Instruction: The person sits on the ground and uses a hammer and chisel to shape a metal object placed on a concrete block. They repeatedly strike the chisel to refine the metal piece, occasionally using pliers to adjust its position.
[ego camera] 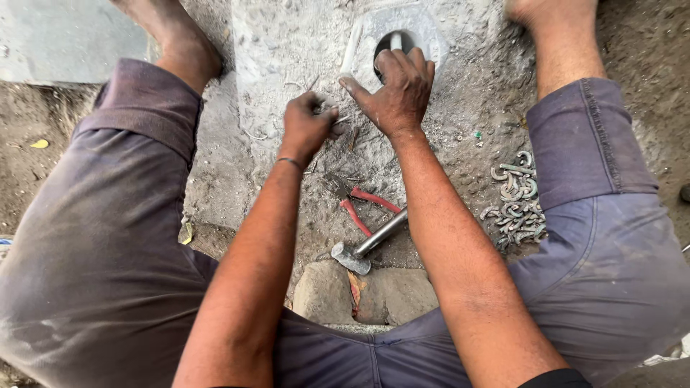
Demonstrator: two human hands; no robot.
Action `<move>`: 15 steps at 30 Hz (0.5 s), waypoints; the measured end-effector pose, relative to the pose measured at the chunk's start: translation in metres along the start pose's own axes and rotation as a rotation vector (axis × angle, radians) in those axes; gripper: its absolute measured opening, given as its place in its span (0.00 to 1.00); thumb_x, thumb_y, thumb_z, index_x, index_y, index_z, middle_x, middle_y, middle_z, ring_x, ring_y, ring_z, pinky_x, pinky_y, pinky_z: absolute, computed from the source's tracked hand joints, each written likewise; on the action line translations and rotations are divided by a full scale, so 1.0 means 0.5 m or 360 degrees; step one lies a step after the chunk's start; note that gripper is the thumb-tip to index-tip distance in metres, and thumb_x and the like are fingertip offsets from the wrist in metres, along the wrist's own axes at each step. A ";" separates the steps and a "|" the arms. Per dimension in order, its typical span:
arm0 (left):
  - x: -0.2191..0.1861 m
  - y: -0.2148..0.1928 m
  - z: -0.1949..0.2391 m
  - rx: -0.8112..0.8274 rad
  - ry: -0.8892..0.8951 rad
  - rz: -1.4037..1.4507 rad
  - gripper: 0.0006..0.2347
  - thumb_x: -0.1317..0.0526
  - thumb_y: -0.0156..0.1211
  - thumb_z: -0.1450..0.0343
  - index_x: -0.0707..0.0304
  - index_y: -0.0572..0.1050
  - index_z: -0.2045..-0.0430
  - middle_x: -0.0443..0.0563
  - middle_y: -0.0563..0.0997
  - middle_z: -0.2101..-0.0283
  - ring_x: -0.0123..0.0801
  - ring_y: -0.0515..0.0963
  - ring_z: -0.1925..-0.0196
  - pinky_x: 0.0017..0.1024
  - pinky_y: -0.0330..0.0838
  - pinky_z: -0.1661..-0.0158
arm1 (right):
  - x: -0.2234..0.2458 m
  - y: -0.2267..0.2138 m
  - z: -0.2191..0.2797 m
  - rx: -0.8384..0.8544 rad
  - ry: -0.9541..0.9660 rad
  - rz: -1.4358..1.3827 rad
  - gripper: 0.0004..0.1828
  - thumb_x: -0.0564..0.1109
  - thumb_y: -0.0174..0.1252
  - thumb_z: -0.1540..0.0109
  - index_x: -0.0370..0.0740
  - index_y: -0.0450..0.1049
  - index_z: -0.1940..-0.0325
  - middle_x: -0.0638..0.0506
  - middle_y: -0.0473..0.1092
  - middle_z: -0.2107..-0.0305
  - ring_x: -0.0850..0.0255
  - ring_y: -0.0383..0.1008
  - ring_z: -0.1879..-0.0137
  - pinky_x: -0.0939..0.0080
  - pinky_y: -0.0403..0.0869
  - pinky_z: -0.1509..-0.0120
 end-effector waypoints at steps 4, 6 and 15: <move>-0.032 -0.040 0.023 0.0140 0.0018 0.0278 0.05 0.72 0.62 0.30 0.74 0.74 0.63 0.58 0.82 0.69 0.36 0.85 0.73 0.31 0.83 0.73 | 0.004 -0.004 -0.005 0.0117 0.0049 -0.0162 0.29 0.69 0.74 0.43 0.46 0.71 0.69 0.55 0.70 0.71 0.57 0.66 0.58 0.49 0.64 0.49; -0.041 -0.035 0.027 0.0244 -0.0040 0.0398 0.06 0.72 0.63 0.29 0.74 0.73 0.62 0.58 0.82 0.69 0.37 0.85 0.73 0.31 0.82 0.73 | -0.009 -0.031 -0.001 0.0071 0.0136 -0.0369 0.23 0.64 0.71 0.40 0.46 0.71 0.66 0.54 0.71 0.67 0.58 0.68 0.56 0.51 0.67 0.48; -0.065 -0.039 -0.008 0.0208 0.0007 0.0481 0.05 0.72 0.58 0.30 0.77 0.72 0.64 0.61 0.80 0.70 0.41 0.85 0.75 0.35 0.83 0.76 | 0.006 0.029 0.299 0.1262 0.0939 -0.0434 0.07 0.47 0.56 0.35 0.42 0.74 0.59 0.50 0.76 0.67 0.62 0.78 0.62 0.52 0.80 0.49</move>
Point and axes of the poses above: each hand's wrist, its own z-axis away from the middle knuckle, its own y-axis out of the palm, x = y × z, the point moved 9 cm from there along -z, towards the middle knuckle
